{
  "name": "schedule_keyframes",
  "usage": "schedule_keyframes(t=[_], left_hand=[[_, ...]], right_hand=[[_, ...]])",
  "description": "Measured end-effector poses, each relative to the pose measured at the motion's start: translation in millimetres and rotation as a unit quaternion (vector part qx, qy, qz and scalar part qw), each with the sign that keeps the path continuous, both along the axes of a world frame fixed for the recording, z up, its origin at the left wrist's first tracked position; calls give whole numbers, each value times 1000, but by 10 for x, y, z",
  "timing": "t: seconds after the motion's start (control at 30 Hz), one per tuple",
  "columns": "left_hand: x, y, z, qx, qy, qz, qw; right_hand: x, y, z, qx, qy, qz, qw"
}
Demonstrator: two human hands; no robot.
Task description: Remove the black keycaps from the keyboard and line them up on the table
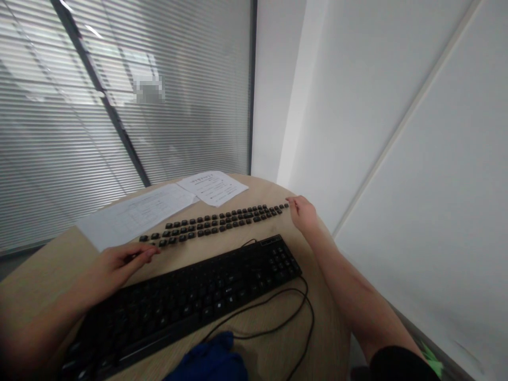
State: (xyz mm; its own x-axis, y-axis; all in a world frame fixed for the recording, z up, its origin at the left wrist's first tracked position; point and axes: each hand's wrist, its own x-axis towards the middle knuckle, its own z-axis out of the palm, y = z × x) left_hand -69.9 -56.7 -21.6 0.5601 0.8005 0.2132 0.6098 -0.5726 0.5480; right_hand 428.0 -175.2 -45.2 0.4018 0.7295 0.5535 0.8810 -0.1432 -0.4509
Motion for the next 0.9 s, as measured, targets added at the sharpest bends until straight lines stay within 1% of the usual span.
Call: schedule_keyframes(t=[0.03, 0.1, 0.17, 0.2, 0.23, 0.27, 0.3, 0.37, 0.43, 0.53, 0.63, 0.7, 0.73, 0.8, 0.9], left_hand=[[3, -1, -1, 0, 2, 1, 1000], [9, -5, -3, -1, 8, 3, 1000], [15, -12, -3, -1, 11, 2, 1000], [19, -16, -3, -3, 12, 0, 1000], [23, -20, -2, -5, 13, -3, 1000], [28, -23, -2, -8, 13, -6, 1000], [32, -26, -2, -10, 14, -8, 1000], [42, -31, -2, -15, 16, -12, 1000], [51, -37, 1, -19, 21, -16, 999], [65, -53, 16, -27, 32, -22, 999], [76, -70, 33, -32, 33, -26, 999], [82, -71, 35, -37, 32, -28, 998], [85, -68, 33, -39, 32, -28, 998], [89, -53, 22, -43, 34, -29, 998], [92, -23, -1, -45, 41, -30, 998]], right_hand=[[-23, -28, 38, 18, 7, 1, 1000], [-79, -77, 151, 80, 55, 12, 995], [-162, -135, 304, 163, 130, 43, 977], [-217, -175, 388, 193, 164, 65, 965], [-281, -226, 467, 202, 190, 85, 957], [-353, -289, 536, 191, 214, 104, 952], [-429, -360, 590, 159, 242, 125, 949], [-584, -511, 634, 74, 287, 162, 941], [-716, -641, 592, 5, 311, 190, 931], [-831, -740, 437, -64, 350, 226, 907], [-842, -741, 287, -108, 404, 262, 869], [-811, -722, 223, -113, 432, 279, 850], [-790, -714, 203, -109, 440, 280, 846], [-745, -706, 180, -101, 441, 269, 850], [-698, -718, 179, -103, 413, 231, 875]])
